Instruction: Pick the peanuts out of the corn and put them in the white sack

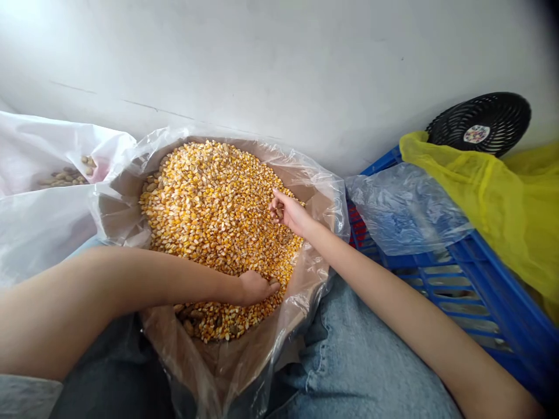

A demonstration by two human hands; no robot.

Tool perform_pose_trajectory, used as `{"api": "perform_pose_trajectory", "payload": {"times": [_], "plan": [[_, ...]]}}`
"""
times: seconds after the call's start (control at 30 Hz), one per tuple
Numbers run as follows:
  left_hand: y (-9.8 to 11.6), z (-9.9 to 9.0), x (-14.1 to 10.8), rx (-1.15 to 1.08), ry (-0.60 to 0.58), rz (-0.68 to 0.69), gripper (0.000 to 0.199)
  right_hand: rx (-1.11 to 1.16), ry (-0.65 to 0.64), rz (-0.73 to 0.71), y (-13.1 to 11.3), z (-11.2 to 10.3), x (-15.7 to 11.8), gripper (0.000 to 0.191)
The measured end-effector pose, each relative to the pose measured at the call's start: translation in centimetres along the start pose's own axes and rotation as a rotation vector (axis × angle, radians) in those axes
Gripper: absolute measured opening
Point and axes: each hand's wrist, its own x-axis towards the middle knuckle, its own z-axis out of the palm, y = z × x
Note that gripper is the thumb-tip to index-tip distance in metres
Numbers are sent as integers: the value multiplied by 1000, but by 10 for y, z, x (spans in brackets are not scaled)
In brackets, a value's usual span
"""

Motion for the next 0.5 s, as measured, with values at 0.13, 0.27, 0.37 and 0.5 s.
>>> {"api": "perform_pose_trajectory", "payload": {"times": [0.13,0.27,0.37,0.5], "plan": [[2,-6,8,-44,-27,-20,27,-728,105,-33,1,-7,1,46],[-1,-13,15,-104,-24,-70,27,-1373,121,43,9,-21,4,38],[-3,-19,12,-116,-4,-64,26,-1535,70,204,20,-29,11,18],[-5,-24,-3,-316,-66,-108,27,-1543,92,317,39,-29,28,15]]}}
